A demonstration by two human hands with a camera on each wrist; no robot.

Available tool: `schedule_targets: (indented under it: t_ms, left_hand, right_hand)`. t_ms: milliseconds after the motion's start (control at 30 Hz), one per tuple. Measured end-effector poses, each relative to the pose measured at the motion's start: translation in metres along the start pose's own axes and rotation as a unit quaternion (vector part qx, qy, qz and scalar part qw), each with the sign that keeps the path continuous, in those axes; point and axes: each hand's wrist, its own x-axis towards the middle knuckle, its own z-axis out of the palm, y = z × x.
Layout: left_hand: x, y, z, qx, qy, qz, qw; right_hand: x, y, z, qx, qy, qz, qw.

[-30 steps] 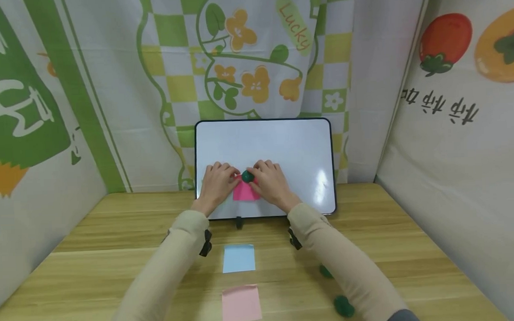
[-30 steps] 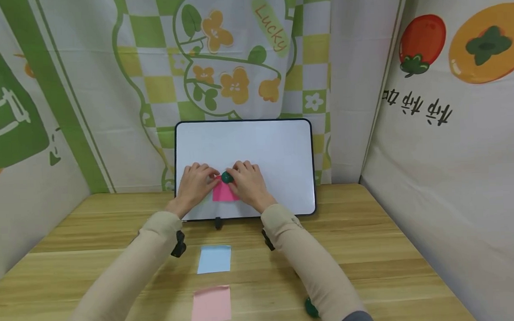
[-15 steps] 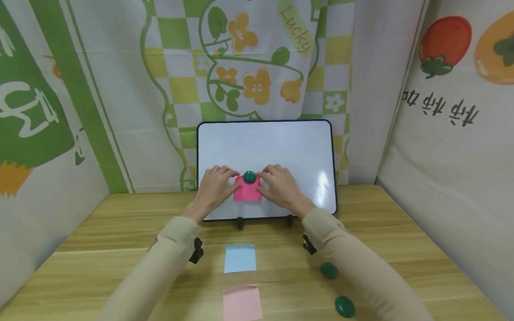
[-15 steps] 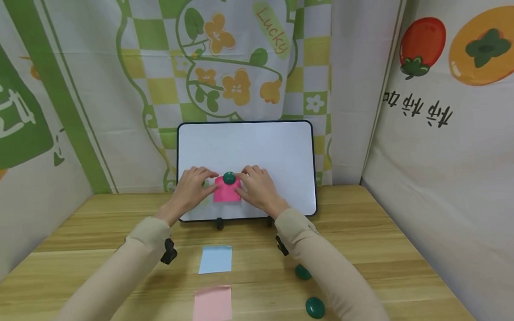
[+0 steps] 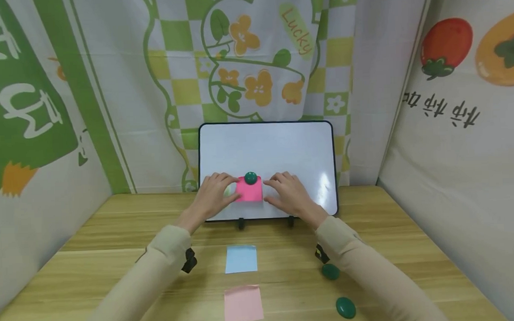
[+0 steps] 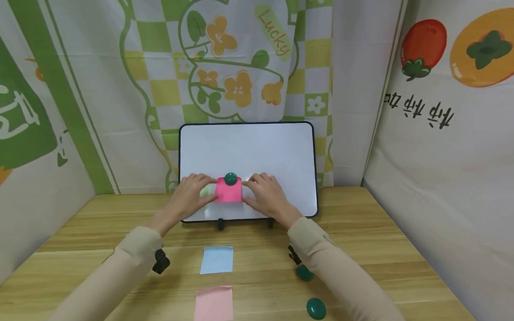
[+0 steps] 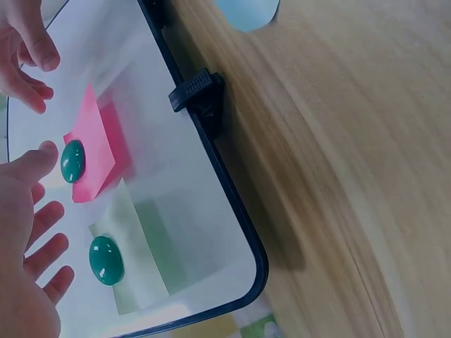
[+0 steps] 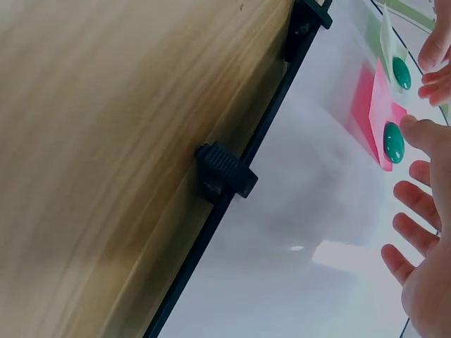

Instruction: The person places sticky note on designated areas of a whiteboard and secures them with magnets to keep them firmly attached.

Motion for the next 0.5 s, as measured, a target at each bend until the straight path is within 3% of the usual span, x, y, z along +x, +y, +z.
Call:
schedule_targets:
  t_ms: [233, 500]
  left_hand:
    - [-0.014, 0.004, -0.005, -0.004, -0.029, -0.003, 0.9996]
    - [-0.025, 0.008, -0.009, -0.014, -0.039, 0.005, 0.9991]
  right_hand:
    - [-0.017, 0.001, -0.008, 0.003, -0.005, 0.002, 1.000]
    - [-0.033, 0.005, -0.015, 0.011, -0.005, -0.006, 1.000]
